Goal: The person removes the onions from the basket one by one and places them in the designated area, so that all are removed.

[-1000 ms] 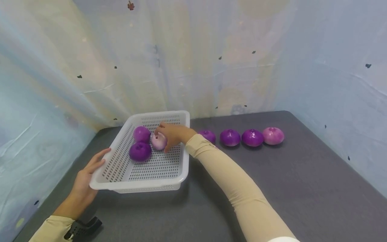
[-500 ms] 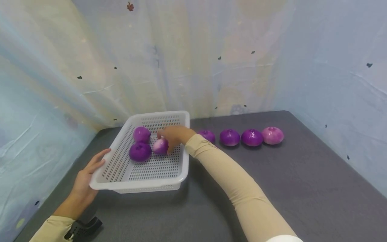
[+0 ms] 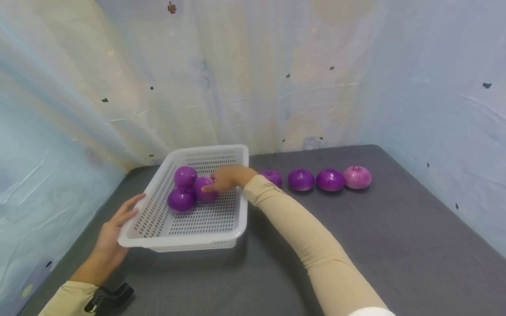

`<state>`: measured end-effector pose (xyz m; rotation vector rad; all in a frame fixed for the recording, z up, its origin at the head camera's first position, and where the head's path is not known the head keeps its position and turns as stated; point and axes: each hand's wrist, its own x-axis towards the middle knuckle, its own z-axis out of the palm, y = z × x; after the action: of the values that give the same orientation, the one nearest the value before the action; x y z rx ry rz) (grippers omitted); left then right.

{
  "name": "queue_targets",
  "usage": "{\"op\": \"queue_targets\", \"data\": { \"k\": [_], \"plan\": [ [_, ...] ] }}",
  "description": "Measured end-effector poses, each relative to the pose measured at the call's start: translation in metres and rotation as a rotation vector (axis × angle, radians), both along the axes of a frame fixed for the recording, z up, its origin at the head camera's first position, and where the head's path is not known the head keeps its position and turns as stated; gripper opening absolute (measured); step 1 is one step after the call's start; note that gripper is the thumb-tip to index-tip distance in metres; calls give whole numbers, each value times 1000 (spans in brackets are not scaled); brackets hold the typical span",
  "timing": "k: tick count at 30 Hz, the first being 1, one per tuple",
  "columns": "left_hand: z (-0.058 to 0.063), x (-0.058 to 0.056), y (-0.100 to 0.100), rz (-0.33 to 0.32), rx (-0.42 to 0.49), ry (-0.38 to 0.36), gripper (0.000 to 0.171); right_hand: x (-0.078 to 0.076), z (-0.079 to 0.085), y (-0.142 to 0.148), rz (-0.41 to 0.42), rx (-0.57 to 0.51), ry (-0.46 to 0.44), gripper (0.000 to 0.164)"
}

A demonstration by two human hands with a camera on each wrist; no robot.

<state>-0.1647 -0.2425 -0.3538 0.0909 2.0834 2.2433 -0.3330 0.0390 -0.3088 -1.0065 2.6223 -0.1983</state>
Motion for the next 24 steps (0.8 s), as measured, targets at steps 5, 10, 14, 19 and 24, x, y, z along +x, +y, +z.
{"op": "queue_targets", "data": {
  "k": [5, 10, 14, 19, 24],
  "plan": [
    [0, 0, 0, -4, -6, 2, 48, -1, 0, 1, 50, -28, 49, 72],
    [1, -1, 0, 2, -27, -18, 49, 0, -1, 1, 64, -7, 55, 86],
    [1, -1, 0, 3, -29, -28, 49, 2, -1, 1, 89, -6, 56, 88],
    [0, -1, -1, -12, -13, -15, 49, 4, -1, 0, 127, 1, 32, 84],
    [0, -1, -4, -11, 8, -3, 48, 2, -2, -1, 147, -9, 22, 82]
  ]
}}
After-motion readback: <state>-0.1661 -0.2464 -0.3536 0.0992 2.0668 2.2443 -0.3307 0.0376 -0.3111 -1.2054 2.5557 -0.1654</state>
